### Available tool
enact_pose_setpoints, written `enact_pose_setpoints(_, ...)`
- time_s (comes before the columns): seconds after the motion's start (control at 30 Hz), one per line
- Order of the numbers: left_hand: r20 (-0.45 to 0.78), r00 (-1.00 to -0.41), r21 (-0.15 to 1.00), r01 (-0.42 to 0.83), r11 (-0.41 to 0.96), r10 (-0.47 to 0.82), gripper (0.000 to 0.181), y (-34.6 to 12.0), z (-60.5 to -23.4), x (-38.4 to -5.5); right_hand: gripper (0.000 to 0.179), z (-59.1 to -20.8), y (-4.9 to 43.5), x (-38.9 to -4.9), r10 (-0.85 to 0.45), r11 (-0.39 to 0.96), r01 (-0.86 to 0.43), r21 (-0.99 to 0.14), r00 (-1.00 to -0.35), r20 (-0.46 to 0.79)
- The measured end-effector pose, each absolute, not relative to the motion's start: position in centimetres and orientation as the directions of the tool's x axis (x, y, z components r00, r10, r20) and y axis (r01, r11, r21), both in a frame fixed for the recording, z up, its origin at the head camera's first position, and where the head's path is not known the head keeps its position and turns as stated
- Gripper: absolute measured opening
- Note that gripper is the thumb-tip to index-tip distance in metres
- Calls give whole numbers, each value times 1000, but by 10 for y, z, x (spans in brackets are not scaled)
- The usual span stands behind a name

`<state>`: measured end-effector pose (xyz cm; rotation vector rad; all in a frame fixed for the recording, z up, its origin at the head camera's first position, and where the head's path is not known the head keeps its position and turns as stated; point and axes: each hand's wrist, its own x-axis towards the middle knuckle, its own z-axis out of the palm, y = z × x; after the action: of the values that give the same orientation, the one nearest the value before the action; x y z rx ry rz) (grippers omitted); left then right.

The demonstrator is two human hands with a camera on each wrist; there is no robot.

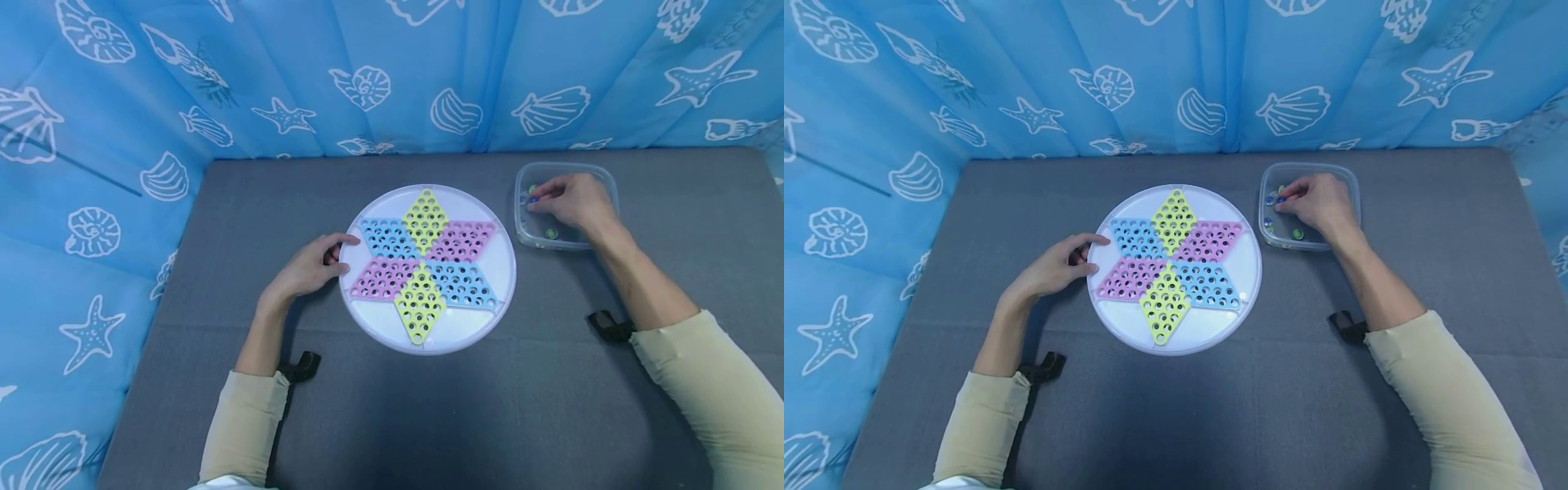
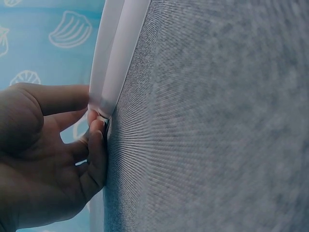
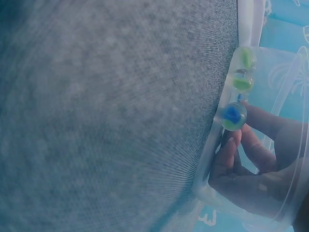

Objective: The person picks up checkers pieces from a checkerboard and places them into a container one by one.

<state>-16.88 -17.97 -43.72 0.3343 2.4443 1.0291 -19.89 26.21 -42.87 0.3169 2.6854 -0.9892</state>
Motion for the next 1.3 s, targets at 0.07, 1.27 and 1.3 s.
enact_pose_setpoints(0.07,-320,-863,721,45,692,390,42,-180,-438,-169,38,-429,262,-199,113,752,290,-592,-942,-317)
enact_pose_setpoints(1.27,-294,-862,697,102,710,413,36,-177,-433,-169,43,-410,265,-184,40,664,172,-728,-980,-195)
enact_pose_setpoints(1.3,-290,-866,688,108,718,408,35,-176,-433,-169,42,-408,266,-181,25,675,132,-726,-987,-156)
